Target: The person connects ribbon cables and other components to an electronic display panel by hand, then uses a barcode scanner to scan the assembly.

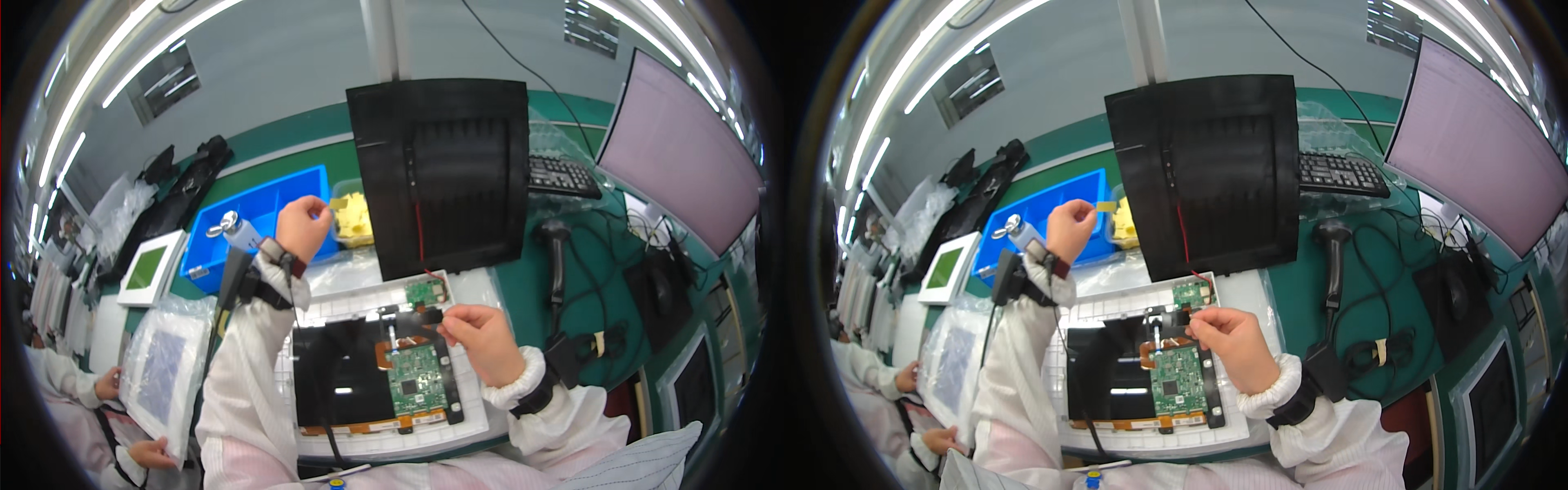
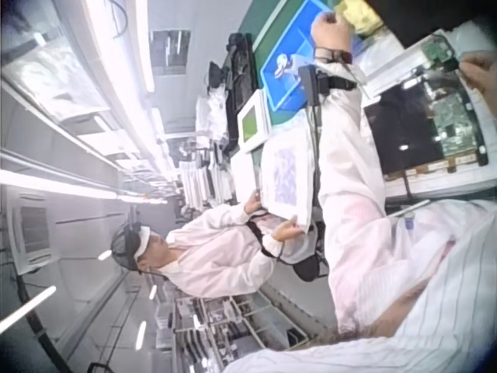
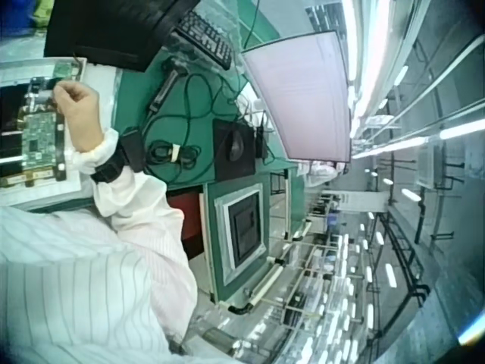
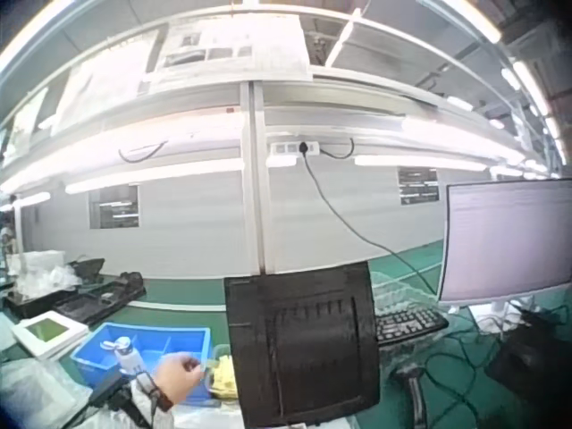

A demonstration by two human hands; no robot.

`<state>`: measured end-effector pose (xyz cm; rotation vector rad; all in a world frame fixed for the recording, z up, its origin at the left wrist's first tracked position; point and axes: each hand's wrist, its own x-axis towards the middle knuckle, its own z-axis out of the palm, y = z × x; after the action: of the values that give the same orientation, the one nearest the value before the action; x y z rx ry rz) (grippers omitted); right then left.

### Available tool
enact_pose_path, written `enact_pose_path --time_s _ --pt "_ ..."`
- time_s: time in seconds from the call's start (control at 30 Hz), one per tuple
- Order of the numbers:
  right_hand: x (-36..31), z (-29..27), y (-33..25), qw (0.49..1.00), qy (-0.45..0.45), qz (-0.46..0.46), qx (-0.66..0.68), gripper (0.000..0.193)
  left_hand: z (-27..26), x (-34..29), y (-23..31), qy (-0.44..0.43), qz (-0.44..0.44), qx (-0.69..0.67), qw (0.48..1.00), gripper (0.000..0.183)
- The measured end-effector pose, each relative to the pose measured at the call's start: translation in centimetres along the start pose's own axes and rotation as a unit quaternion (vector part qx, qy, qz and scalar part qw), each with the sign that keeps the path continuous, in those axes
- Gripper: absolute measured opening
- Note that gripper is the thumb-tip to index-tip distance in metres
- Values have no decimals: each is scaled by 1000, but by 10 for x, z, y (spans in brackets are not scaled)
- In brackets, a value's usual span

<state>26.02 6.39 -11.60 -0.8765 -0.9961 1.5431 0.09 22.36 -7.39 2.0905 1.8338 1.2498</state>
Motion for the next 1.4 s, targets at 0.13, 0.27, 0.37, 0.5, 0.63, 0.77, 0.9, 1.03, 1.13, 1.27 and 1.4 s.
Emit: enact_pose_path --time_s 0.13,0.27,0.37,0.5,0.63,0.77,0.9,1.03,1.13,1.27,1.4 --pt "0 3 0 1000 10 2 1 9 27 12 -16 -3 67 89 994 17" --pt "3 2 2 1000 0 7 17 9 39 14 -22 -4 87 104 991 17" --pt "4 1 3 1000 0 10 19 9 39 13 -22 -11 89 73 993 17" --pt "6 0 9 1000 -2 17 17 12 42 16 -30 -27 105 37 993 17" --pt "9 -1 11 999 7 25 33 12 41 21 -19 -91 107 68 988 20" --pt "10 1 11 999 11 22 36 12 34 18 -15 -26 162 41 986 18" --pt "6 -2 6 998 8 32 58 13 7 -22 32 26 203 -44 978 6" --pt "7 1 9 993 1 73 96 12 -16 -94 79 -41 292 -79 952 13" --pt "1 4 7 991 4 84 104 11 -18 -127 99 -84 348 -68 932 19" --pt "-2 8 11 993 -7 75 96 11 -13 -138 101 -64 342 -17 937 19" --pt "-3 11 12 995 -5 72 71 12 -8 -141 98 -55 339 0 939 17"
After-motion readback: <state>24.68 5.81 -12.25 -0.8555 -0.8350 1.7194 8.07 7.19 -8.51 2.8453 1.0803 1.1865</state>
